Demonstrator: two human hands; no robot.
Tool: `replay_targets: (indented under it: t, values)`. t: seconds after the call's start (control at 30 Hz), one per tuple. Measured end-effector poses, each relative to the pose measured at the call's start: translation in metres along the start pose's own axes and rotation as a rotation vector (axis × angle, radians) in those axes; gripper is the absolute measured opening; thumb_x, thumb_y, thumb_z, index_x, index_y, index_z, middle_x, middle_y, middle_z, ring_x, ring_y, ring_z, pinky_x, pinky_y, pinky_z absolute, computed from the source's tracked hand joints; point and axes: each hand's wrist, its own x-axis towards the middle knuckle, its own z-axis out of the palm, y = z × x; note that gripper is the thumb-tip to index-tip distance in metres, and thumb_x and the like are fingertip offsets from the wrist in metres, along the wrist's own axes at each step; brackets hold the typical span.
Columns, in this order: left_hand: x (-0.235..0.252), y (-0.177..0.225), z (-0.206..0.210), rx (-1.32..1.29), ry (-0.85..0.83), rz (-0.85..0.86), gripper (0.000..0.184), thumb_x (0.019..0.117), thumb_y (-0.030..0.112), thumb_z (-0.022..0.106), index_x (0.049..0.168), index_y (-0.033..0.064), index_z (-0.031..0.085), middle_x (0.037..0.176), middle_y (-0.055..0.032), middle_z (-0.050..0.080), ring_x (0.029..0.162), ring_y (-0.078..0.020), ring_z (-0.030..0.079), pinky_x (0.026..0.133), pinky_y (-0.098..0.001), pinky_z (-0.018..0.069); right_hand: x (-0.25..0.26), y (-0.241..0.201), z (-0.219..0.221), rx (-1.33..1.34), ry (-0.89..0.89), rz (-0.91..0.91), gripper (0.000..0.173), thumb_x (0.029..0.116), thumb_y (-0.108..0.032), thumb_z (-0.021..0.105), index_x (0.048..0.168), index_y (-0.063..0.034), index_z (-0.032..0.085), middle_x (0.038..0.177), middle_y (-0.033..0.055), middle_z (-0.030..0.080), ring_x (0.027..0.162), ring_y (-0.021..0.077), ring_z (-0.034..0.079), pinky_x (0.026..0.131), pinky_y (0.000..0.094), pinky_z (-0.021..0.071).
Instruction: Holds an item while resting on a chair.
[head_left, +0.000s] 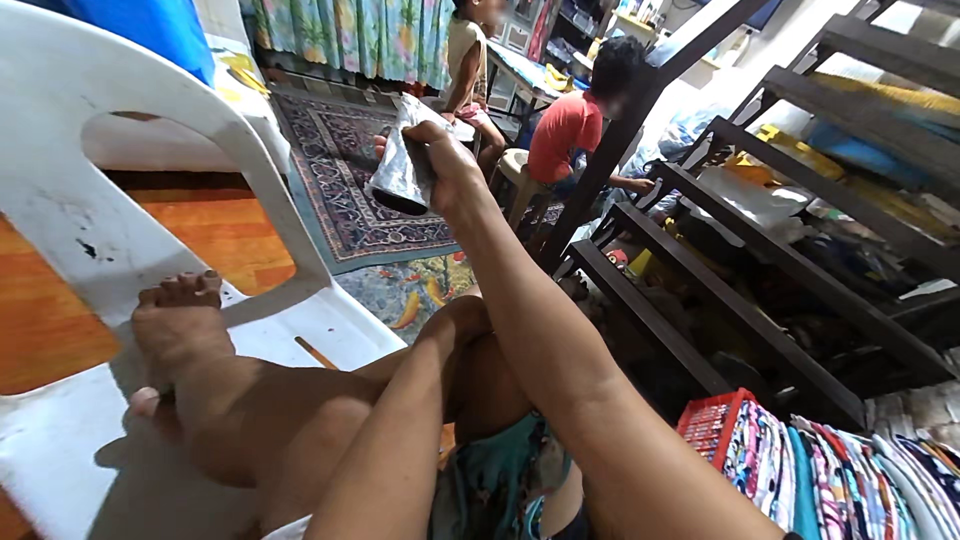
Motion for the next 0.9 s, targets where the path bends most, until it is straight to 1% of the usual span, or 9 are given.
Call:
replay_targets:
  t: [0.03,0.1,0.33,0.43,0.5,0.63,0.73,0.83,0.9]
  values:
    - [0.009,-0.005,0.001,0.008,-0.012,0.016,0.024,0.1039,0.015,0.058,0.115,-0.0043,0.067,0.114,-0.0214,0.066,0.108,-0.0321,0.063,0.097,-0.0509,0.0467,0.000,0.000,0.000,0.016,0.000,0.000,0.012,0.1013,-0.009,0.047,0.110,-0.0011,0.051,0.086,0.0131,0.062,0.069,0.0192,0.066,0.061,0.0326,0.0588]
    - [0.017,-0.011,0.003,0.009,-0.022,0.033,0.026,0.1040,0.018,0.059,0.117,-0.0029,0.067,0.115,-0.0209,0.066,0.108,-0.0317,0.063,0.097,-0.0511,0.0467,0.001,0.001,0.000,0.031,-0.008,0.002,0.012,0.1009,-0.007,0.046,0.110,-0.0012,0.050,0.086,0.0135,0.061,0.069,0.0200,0.065,0.061,0.0331,0.0589]
    - [0.021,-0.013,0.004,0.042,-0.032,0.025,0.029,0.1044,0.023,0.059,0.115,-0.0031,0.068,0.115,-0.0227,0.067,0.110,-0.0351,0.063,0.098,-0.0550,0.0461,0.003,0.001,-0.001,0.018,-0.017,-0.007,0.012,0.1029,-0.006,0.045,0.113,-0.0019,0.050,0.089,0.0133,0.061,0.072,0.0197,0.066,0.064,0.0333,0.0589]
    - [0.024,-0.015,0.005,0.021,-0.029,0.020,0.028,0.1037,0.021,0.060,0.116,-0.0028,0.067,0.114,-0.0216,0.067,0.109,-0.0337,0.063,0.097,-0.0538,0.0468,0.006,0.002,-0.001,0.028,-0.022,-0.012,0.012,0.1024,-0.007,0.046,0.112,-0.0016,0.050,0.088,0.0137,0.062,0.073,0.0204,0.066,0.064,0.0336,0.0592]
    - [0.023,-0.014,0.006,-0.014,-0.015,0.018,0.026,0.1022,0.020,0.062,0.114,-0.0028,0.067,0.112,-0.0205,0.067,0.106,-0.0321,0.064,0.095,-0.0524,0.0477,0.007,0.002,-0.002,0.030,-0.030,-0.017,0.012,0.1026,-0.007,0.046,0.112,-0.0010,0.051,0.088,0.0138,0.062,0.073,0.0203,0.066,0.064,0.0337,0.0591]
    - [0.024,-0.016,0.007,-0.036,-0.010,0.024,0.025,0.1014,0.018,0.063,0.112,-0.0036,0.067,0.110,-0.0203,0.067,0.104,-0.0314,0.064,0.095,-0.0519,0.0479,0.006,0.002,-0.002,-0.004,-0.025,-0.014,0.013,0.1027,-0.009,0.046,0.111,-0.0010,0.051,0.087,0.0134,0.062,0.070,0.0193,0.066,0.061,0.0326,0.0587]
    - [0.023,-0.017,0.007,-0.022,-0.011,0.032,0.025,0.1016,0.019,0.062,0.111,-0.0032,0.068,0.109,-0.0198,0.067,0.103,-0.0314,0.064,0.094,-0.0522,0.0481,0.005,0.001,-0.002,-0.010,-0.014,-0.024,0.014,0.1013,-0.007,0.046,0.113,-0.0012,0.051,0.089,0.0139,0.061,0.072,0.0206,0.066,0.062,0.0341,0.0587]
    - [0.024,-0.018,0.008,-0.046,0.000,0.032,0.023,0.1013,0.018,0.062,0.111,-0.0024,0.068,0.108,-0.0185,0.067,0.101,-0.0296,0.064,0.093,-0.0509,0.0484,0.006,0.002,-0.002,0.005,-0.017,-0.037,0.014,0.0990,-0.003,0.045,0.113,-0.0020,0.050,0.091,0.0128,0.058,0.075,0.0207,0.063,0.065,0.0356,0.0578]
    - [0.022,-0.015,0.007,-0.010,-0.002,0.026,0.025,0.1020,0.019,0.061,0.111,-0.0034,0.068,0.110,-0.0208,0.067,0.104,-0.0324,0.064,0.095,-0.0528,0.0476,0.007,0.002,-0.002,0.020,-0.022,-0.040,0.015,0.0995,-0.002,0.045,0.113,-0.0017,0.050,0.092,0.0136,0.059,0.077,0.0213,0.064,0.067,0.0363,0.0581]
